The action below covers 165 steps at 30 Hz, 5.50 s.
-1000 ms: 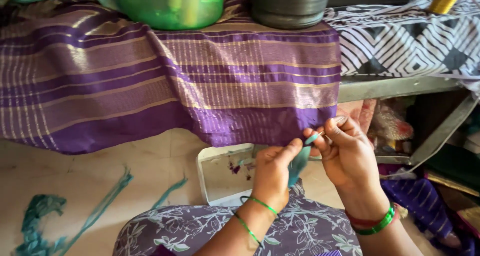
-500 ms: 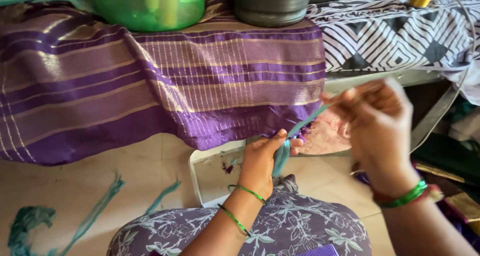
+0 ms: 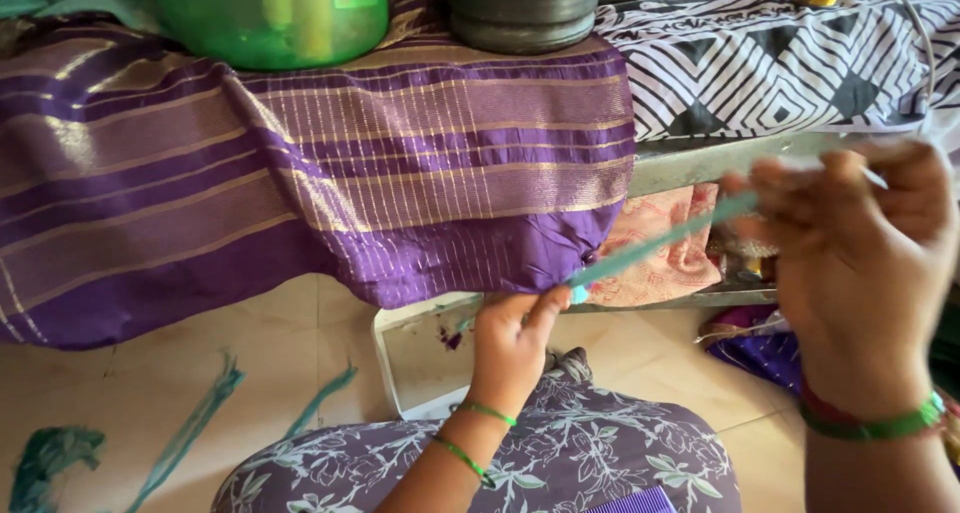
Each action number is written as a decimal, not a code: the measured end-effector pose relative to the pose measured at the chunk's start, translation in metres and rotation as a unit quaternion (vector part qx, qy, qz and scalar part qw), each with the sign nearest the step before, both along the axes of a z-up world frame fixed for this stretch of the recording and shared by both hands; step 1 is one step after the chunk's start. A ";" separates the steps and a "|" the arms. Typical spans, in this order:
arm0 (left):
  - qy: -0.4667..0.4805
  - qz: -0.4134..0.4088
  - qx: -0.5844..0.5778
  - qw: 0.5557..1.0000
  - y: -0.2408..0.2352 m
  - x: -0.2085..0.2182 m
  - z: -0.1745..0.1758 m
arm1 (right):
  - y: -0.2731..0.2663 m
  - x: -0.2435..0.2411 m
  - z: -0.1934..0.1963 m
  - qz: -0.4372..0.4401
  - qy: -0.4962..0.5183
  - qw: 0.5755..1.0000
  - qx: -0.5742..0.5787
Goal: The person sits on the floor making silk thread tassels and attaching them to the edge of a purple sari. They fold teal and purple thread strands, tie each bundle with thread using a needle, trim the ends with scissors, comb the strands, and secure the finished tassels along the fabric border.
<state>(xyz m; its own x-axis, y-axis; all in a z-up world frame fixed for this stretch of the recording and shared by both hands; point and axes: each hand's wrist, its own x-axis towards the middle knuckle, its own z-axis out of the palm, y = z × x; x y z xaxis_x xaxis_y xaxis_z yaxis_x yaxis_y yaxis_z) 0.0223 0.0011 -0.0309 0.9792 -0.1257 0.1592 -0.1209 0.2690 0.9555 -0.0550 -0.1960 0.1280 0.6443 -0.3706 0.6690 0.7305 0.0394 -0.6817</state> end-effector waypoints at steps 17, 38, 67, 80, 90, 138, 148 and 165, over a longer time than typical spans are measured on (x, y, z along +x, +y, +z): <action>0.150 -0.147 -0.198 0.957 0.001 -0.014 -0.002 | 0.052 -0.027 -0.257 0.249 0.279 0.919 0.125; -0.010 -0.104 0.089 0.991 0.038 0.023 0.020 | 0.078 0.042 -0.183 0.182 0.295 0.934 0.091; 0.127 -0.228 0.117 0.958 0.055 0.045 0.052 | 0.024 -0.011 -0.066 -0.192 -0.130 0.658 -0.717; 0.161 -0.217 0.145 0.952 0.050 0.044 0.062 | 0.029 -0.006 -0.066 -0.325 -0.201 0.523 -0.762; 0.144 -0.235 0.116 0.954 0.047 0.041 0.057 | 0.015 0.003 -0.072 -0.283 -0.236 0.543 -0.755; 0.088 -0.166 0.081 0.979 0.026 0.024 0.004 | 0.003 -0.031 -0.192 -0.056 -0.205 0.619 -0.756; -0.077 -0.052 0.035 0.995 0.012 -0.014 -0.031 | 0.052 0.039 -0.179 0.232 0.318 0.919 0.011; 0.001 -0.142 0.033 0.989 0.020 0.037 -0.030 | 0.070 0.079 -0.267 0.025 0.149 0.986 -0.077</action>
